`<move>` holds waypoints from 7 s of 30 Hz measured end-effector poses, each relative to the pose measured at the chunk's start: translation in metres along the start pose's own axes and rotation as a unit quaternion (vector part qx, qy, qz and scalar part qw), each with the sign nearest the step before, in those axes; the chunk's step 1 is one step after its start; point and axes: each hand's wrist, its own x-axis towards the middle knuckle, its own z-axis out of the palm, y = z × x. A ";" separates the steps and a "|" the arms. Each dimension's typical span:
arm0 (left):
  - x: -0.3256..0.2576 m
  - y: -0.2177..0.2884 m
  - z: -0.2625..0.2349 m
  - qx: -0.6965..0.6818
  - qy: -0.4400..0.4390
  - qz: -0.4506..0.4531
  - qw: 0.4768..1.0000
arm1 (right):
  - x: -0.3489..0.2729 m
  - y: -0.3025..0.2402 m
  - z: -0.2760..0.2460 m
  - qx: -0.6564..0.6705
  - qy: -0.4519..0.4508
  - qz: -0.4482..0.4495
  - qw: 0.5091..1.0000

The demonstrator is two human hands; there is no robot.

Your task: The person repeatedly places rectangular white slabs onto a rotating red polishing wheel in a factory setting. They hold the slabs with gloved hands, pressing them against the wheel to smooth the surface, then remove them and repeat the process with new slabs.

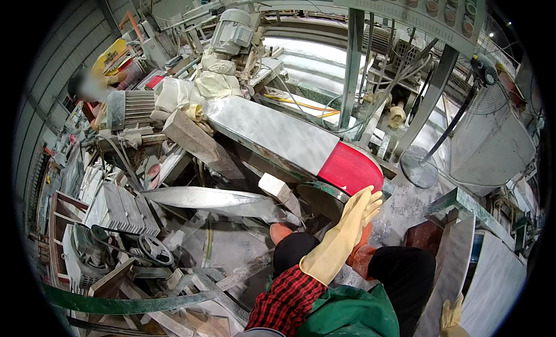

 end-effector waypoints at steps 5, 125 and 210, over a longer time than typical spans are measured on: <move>-0.001 0.000 0.007 0.005 0.003 0.003 1.000 | 0.007 0.028 0.002 -0.037 0.036 0.007 0.999; 0.011 0.060 0.047 -0.142 0.113 0.177 0.967 | 0.145 -0.372 0.110 0.301 0.093 -0.316 0.895; 0.007 -0.044 0.035 -0.047 0.039 -0.152 0.987 | 0.074 0.020 -0.046 -0.165 0.146 0.236 0.946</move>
